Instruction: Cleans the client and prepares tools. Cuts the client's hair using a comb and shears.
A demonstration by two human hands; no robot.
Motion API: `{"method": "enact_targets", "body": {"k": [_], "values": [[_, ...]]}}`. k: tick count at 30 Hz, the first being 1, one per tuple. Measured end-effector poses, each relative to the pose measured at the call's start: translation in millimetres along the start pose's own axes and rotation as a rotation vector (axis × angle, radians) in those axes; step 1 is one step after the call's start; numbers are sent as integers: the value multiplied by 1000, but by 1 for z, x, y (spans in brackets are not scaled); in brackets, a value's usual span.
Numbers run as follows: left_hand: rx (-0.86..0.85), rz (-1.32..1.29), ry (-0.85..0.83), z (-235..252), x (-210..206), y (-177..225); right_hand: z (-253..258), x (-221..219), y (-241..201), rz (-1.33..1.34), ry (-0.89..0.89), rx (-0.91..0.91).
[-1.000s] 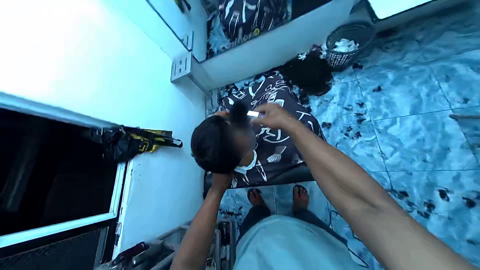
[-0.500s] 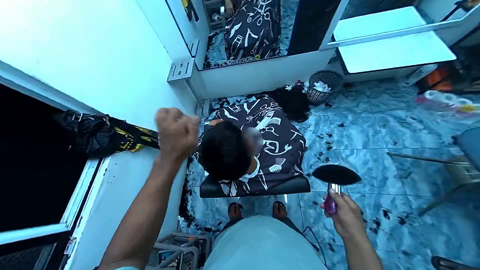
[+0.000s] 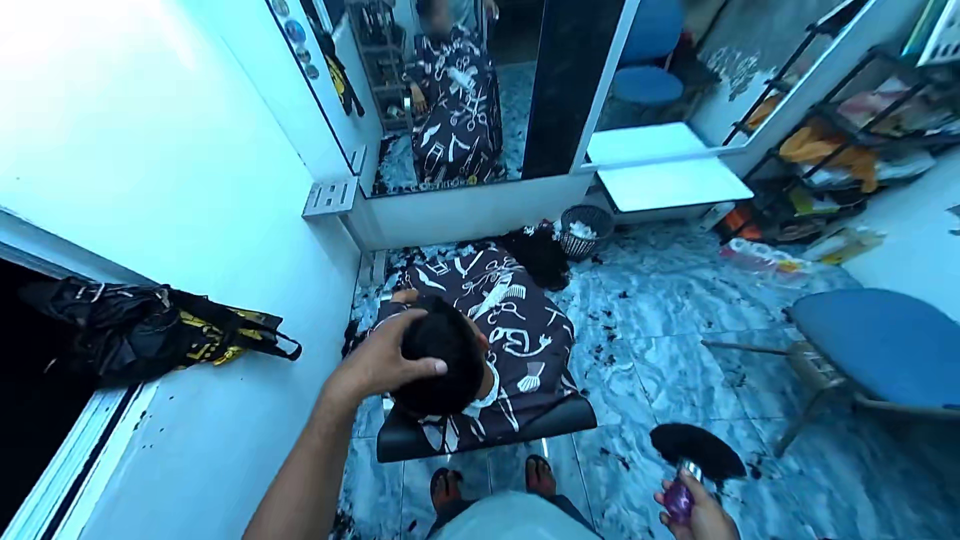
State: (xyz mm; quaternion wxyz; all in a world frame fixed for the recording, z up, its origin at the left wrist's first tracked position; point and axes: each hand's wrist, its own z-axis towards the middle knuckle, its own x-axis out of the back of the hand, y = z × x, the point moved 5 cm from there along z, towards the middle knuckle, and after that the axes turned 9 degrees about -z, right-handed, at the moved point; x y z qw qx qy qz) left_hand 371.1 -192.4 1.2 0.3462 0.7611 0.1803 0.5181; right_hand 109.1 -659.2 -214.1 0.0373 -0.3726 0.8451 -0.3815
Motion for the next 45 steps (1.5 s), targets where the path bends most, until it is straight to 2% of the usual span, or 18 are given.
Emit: {"method": "enact_targets", "body": {"k": [7,11,24,26,28,31,32,34,37,39,40,42,44,45], "values": [[64,75,-30,6,-17,10,-6,-7,4,-168,18,77],[23,130,-47,7,-22,22,-12,-21,9,-206,-38,106],[-4,317,-77,1,-41,62,-5,-42,24,-211,-93,53],[-84,400,-45,10,-41,70,-3,-44,18,-219,-111,64],[-243,440,-67,33,-46,77,-1,-48,12,-222,-115,87],[-429,424,-352,72,-64,90,3,-51,7,-222,-113,104],[-461,464,-373,81,-67,95,5,-51,6,-220,-113,105],[-539,599,-267,92,-67,108,6,-48,5,-208,-113,102],[-640,695,89,89,-54,120,10,-40,10,-188,-116,89],[-685,695,250,82,-50,125,13,-37,16,-184,-96,77],[-668,697,256,79,-51,126,14,-35,19,-188,-90,69],[-537,712,134,73,-57,125,15,-33,23,-188,-86,53],[-262,723,1,62,-49,113,15,-33,23,-188,-83,53],[-119,692,29,53,-35,104,15,-33,21,-183,-77,59]]}}
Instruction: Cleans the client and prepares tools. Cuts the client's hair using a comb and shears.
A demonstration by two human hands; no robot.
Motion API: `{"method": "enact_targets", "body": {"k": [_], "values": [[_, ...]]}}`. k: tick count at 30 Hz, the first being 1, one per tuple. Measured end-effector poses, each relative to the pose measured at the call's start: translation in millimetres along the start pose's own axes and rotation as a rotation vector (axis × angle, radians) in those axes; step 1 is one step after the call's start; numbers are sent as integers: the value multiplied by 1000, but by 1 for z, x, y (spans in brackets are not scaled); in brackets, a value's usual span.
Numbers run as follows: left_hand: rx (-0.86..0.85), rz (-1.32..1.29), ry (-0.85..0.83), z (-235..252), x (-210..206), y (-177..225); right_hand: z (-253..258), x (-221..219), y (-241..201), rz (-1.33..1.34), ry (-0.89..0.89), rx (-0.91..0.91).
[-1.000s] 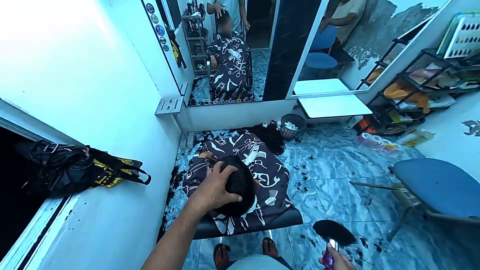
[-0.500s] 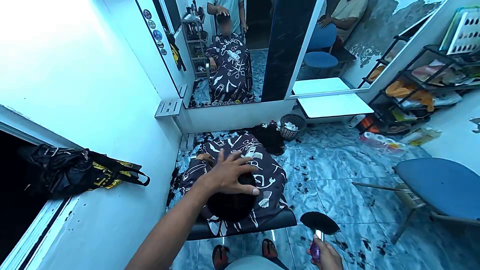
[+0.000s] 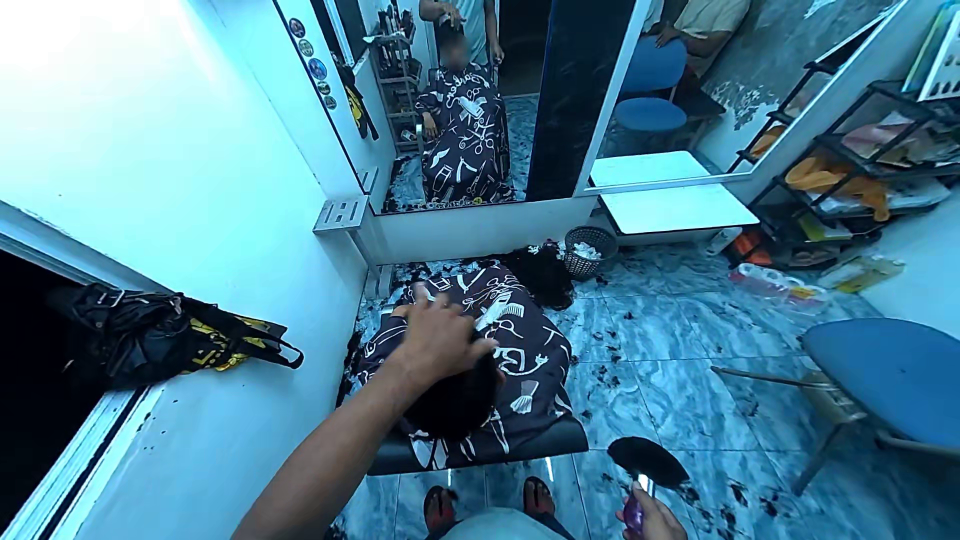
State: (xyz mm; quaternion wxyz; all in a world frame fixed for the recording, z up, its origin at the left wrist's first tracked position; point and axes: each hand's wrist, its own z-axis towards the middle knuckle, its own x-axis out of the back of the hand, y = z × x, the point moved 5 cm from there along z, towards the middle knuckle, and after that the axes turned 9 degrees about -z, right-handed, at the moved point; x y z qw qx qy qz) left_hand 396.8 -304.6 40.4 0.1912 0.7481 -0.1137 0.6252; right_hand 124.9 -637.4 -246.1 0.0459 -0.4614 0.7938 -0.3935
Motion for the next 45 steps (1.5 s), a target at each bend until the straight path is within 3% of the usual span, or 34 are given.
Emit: {"method": "enact_targets", "body": {"k": [2,4,8,11,13,16,20,23,26,30,32,34,36,38,40,42,45], "values": [[294,-71,81,-32,20,-44,-1,-1,-4,19,5,10],[458,-229,93,-60,19,-80,-2,-1,-6,29,7,12],[206,-757,89,-61,-45,-85,-5,-6,-10,21,-15,18],[194,-813,187,-61,-63,-65,-12,-15,-21,-11,-30,89],[233,-780,211,-61,-63,-55,-23,-27,-38,-25,-70,249],[254,-744,203,-62,-62,-45,-62,-64,-95,0,-190,640],[253,-741,204,-61,-63,-40,-120,-133,-179,133,-559,969],[258,-742,223,-62,-64,-39,-154,-138,-203,282,-837,1128],[198,-610,326,-61,-55,-34,-158,-97,-201,423,-983,1075],[-73,-305,526,-60,-28,6,-99,-70,-177,379,-782,870],[-75,-422,827,-81,-7,-1,-91,-70,-169,230,-798,847],[122,-605,1124,-130,-10,-37,-102,-74,-160,54,-864,835],[498,-677,1215,-190,-54,-68,-128,-82,-160,-246,-950,910],[805,-687,1070,-251,-121,-71,-145,-108,-155,-413,-1111,1152],[995,-733,873,-315,-189,-48,-164,-126,-139,-525,-1246,1273],[1107,-809,789,-369,-245,-16,-181,-137,-123,-666,-1318,1335],[1232,-997,754,-423,-294,27,-212,-155,-97,-1058,-1313,1320]]}}
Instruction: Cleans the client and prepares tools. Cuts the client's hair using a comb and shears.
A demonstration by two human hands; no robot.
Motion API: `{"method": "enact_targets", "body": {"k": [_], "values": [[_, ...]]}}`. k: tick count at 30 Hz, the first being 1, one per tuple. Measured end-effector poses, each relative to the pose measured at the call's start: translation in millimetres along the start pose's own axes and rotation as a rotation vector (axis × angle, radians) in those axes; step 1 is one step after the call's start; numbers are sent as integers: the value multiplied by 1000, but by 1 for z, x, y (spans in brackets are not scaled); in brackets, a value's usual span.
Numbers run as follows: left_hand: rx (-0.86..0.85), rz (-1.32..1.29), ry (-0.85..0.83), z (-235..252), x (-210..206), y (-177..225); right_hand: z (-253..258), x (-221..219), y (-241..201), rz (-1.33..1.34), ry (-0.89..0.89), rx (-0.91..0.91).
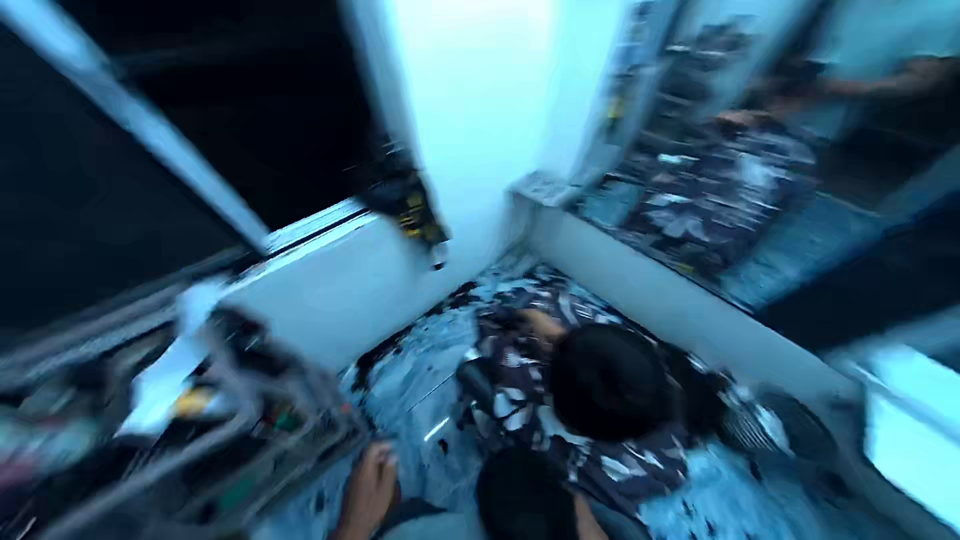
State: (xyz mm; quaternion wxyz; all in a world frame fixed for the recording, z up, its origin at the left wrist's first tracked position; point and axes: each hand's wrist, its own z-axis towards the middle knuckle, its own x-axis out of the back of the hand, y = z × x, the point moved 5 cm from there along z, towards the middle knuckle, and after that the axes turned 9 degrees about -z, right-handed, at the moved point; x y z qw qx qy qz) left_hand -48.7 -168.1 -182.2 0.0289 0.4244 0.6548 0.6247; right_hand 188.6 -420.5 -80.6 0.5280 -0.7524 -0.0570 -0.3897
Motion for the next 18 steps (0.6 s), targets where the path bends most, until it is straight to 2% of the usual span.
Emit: {"method": "enact_targets", "body": {"k": [2,3,5,6,9,11,12,15,18], "values": [[98,-1,-94,-22,12,-21,19,-30,-15,-138,-156,-50],[92,17,-142,-28,19,-29,36,-48,-27,-177,-216,-11],[45,30,-211,-37,38,-43,79,-85,-71,-154,-240,226],[23,16,-230,-43,48,-50,103,-105,-103,-90,-227,348],[64,-105,-218,-67,89,-79,164,-172,-230,154,-338,536],[152,-161,-155,-82,129,-98,208,-225,-306,149,-353,693],[189,-185,-94,-88,152,-105,230,-253,-341,138,-367,711],[213,-230,134,-100,230,-107,289,-352,-445,203,-486,595],[186,-171,356,-106,307,-92,329,-435,-491,90,-577,306]]}}
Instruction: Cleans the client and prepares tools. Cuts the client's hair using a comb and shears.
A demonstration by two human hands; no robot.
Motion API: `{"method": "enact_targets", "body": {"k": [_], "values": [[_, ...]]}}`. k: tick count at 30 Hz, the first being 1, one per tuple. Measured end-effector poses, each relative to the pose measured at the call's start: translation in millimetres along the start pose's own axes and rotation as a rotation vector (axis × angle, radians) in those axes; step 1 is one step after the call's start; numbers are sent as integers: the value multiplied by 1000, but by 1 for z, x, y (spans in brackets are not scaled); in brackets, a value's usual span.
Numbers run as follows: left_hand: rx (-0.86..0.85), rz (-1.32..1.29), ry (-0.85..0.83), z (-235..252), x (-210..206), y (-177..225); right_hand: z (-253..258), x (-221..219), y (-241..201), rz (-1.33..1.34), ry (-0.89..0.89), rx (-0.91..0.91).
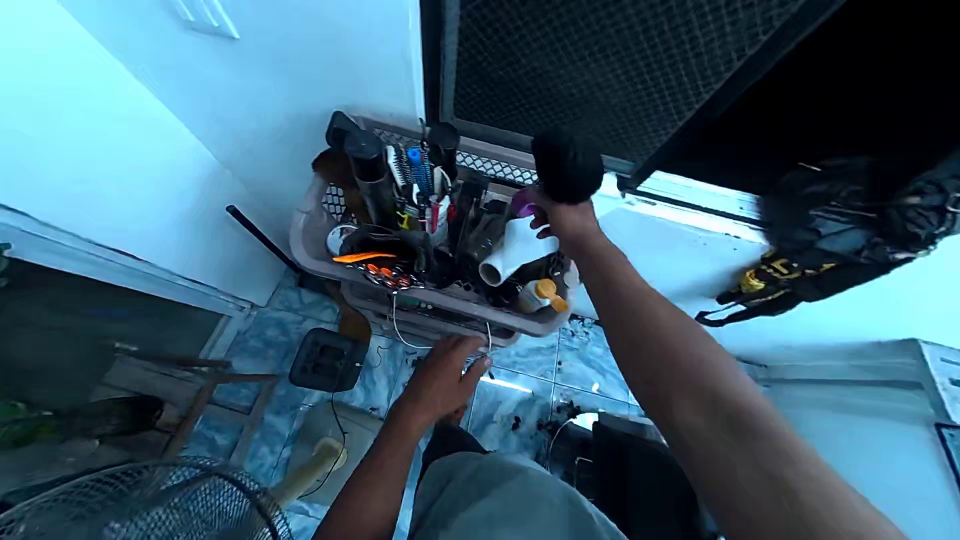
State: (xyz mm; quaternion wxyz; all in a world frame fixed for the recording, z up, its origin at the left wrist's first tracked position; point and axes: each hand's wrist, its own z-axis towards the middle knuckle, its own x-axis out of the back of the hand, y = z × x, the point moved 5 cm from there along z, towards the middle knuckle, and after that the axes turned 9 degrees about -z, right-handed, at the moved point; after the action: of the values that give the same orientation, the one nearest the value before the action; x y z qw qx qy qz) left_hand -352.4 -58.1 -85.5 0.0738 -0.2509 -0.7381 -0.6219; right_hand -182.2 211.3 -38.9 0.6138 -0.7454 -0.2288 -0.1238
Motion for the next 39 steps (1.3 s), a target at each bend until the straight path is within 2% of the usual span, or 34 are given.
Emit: {"method": "enact_targets", "body": {"k": [2,4,6,8,11,13,16,19,23,25,27,29,33,35,39], "values": [[-39,2,134,2,40,11,28,-21,1,32,-52,-162],[-52,-73,355,-9,79,10,34,-29,-1,163,-110,-240],[-31,-164,622,-29,114,-10,18,-25,-8,235,-111,-182],[79,-195,771,-44,137,-40,-13,-10,-20,161,-69,3],[185,-191,809,-43,141,-72,-73,-8,-26,-170,-102,304],[150,-166,778,-20,132,-77,-92,-25,-24,-575,-180,522],[19,-112,845,19,129,-74,-67,-63,-3,-1191,-389,622],[-21,-138,850,35,138,-69,-29,-68,3,-1332,-459,639],[89,-134,802,28,139,-63,8,-32,-19,-1109,-316,508],[101,-120,798,19,133,-62,13,-6,-35,-948,-164,402],[87,-88,809,6,126,-62,17,10,-52,-748,30,390],[90,-55,846,-11,117,-58,33,8,-55,-581,148,381],[112,-120,964,-50,96,-58,61,-7,-39,-476,194,212],[136,-157,1015,-70,90,-67,44,-14,-40,-503,226,260],[129,-150,1069,-83,96,-61,-11,-42,-59,-507,134,591]]}}
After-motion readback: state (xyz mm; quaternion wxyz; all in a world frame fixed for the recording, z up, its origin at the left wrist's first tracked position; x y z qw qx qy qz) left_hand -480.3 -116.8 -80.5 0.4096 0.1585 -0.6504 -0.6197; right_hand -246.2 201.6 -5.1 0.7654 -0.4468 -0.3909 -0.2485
